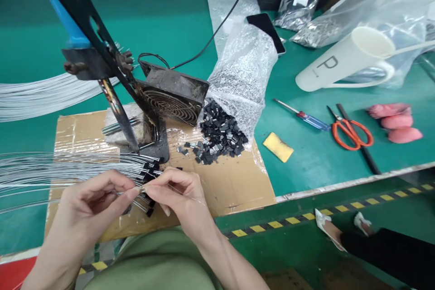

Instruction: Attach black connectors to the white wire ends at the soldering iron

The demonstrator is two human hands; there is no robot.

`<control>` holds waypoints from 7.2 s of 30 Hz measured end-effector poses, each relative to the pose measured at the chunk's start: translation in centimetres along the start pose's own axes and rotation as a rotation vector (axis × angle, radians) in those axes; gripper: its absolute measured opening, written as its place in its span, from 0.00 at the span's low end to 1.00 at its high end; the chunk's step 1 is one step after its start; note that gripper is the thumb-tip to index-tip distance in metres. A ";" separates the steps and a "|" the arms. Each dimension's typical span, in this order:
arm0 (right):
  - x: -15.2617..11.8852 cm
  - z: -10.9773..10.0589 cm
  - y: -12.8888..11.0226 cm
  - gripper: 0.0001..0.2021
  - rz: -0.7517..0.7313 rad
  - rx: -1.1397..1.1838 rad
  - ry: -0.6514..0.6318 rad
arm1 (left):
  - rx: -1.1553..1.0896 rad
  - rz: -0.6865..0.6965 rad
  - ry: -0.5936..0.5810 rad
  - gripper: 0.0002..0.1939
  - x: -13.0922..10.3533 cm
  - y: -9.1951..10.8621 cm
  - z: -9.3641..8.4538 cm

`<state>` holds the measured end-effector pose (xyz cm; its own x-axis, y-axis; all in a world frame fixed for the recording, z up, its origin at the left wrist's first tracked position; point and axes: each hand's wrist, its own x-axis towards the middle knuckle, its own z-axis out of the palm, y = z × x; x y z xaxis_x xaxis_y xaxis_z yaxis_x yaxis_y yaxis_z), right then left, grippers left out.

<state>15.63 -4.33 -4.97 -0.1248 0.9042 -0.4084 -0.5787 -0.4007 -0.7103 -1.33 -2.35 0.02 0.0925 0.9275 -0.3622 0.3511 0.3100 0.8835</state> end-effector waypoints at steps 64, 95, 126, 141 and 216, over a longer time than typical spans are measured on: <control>0.0 0.4 0.0 0.04 -0.099 -0.060 0.042 | -0.038 0.049 0.233 0.07 -0.5 -0.3 1.6; 0.0 0.9 0.7 0.05 -0.075 0.044 0.072 | 0.105 0.330 0.270 0.05 -0.1 -2.8 1.8; 3.7 -3.4 -1.3 0.04 -0.636 -1.474 0.476 | -0.104 0.020 0.300 0.03 -0.2 -0.6 2.3; 0.7 -1.4 -1.8 0.02 -0.489 -0.671 0.417 | -0.023 0.079 0.292 0.05 0.1 -0.3 1.8; -1.4 -0.3 -1.7 0.11 -0.518 -0.806 0.124 | -0.070 0.131 0.102 0.05 2.2 0.9 0.6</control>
<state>17.02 -5.00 -3.35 0.1031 0.9938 0.0419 0.1949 0.0211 -0.9806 -0.25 -0.21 -0.17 0.0369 0.9762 -0.2135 0.2765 0.1953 0.9409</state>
